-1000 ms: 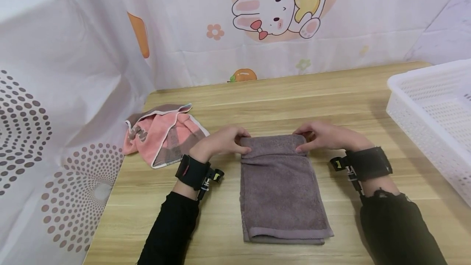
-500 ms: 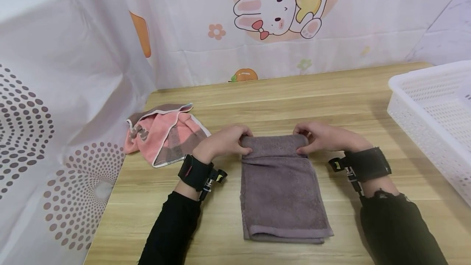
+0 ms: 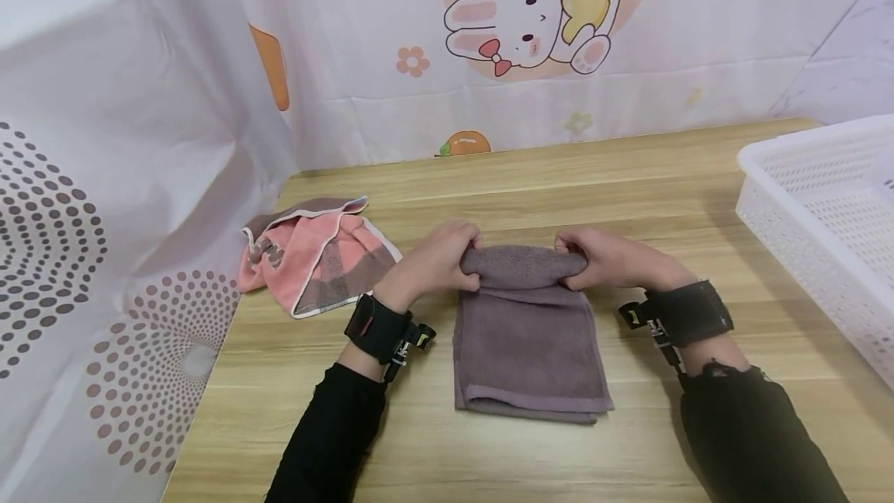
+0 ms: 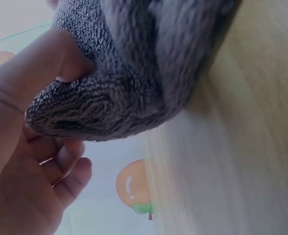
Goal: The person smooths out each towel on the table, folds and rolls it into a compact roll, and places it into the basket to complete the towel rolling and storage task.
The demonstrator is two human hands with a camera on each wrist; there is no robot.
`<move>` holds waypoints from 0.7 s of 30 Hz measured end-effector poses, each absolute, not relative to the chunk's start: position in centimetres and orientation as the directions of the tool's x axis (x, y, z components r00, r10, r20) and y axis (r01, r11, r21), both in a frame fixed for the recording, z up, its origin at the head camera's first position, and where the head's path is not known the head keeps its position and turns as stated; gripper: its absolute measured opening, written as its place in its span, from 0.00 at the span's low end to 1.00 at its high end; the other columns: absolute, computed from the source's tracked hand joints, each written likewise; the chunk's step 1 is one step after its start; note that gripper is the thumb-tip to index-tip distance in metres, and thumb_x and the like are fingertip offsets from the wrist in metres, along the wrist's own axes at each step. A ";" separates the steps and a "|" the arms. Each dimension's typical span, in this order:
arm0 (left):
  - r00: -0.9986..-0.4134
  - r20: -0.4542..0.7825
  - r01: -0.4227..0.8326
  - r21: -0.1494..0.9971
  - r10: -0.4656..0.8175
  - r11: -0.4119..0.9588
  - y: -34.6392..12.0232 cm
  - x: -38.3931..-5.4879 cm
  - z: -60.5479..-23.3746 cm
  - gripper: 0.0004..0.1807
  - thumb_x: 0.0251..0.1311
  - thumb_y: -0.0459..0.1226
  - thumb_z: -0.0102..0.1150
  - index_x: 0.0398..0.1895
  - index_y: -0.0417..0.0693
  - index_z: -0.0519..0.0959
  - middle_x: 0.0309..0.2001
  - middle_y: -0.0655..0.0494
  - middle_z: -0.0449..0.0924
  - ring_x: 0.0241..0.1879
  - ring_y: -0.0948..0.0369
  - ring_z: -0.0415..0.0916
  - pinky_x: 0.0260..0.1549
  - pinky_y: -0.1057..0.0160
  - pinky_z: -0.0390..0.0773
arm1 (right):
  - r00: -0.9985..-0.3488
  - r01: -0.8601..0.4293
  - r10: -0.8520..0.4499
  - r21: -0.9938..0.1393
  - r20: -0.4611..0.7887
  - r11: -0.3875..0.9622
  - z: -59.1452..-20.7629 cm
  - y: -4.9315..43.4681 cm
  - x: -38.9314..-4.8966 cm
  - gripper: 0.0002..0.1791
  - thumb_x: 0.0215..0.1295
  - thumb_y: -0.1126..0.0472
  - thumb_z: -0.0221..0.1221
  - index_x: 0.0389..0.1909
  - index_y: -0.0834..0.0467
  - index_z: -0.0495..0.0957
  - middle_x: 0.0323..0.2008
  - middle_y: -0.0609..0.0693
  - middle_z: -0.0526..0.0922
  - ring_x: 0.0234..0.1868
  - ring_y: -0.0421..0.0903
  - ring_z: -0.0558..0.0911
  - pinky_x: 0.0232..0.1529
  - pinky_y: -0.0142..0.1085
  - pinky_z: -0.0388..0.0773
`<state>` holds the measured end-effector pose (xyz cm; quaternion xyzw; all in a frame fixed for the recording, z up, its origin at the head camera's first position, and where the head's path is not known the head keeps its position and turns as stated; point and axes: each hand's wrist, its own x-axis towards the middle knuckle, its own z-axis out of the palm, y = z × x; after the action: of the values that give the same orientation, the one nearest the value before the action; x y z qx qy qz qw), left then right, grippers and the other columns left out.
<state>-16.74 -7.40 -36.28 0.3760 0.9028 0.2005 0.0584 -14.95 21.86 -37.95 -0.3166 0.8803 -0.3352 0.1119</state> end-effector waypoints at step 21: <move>-0.654 0.142 0.743 0.304 0.743 0.596 -6.8 -16.7 -36.5 0.29 0.35 0.29 0.80 0.24 0.50 0.62 0.29 0.58 0.62 0.35 0.60 0.62 0.40 0.61 0.63 | -0.698 -0.621 -0.703 -0.605 0.138 0.498 -37.3 21.6 -15.1 0.25 0.31 0.82 0.56 0.22 0.53 0.58 0.25 0.42 0.58 0.30 0.40 0.63 0.31 0.31 0.62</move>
<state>-16.71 -6.82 -36.52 0.4158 0.8934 0.1701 -0.0004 -15.13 21.60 -37.28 -0.3836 0.8630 -0.3227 0.0632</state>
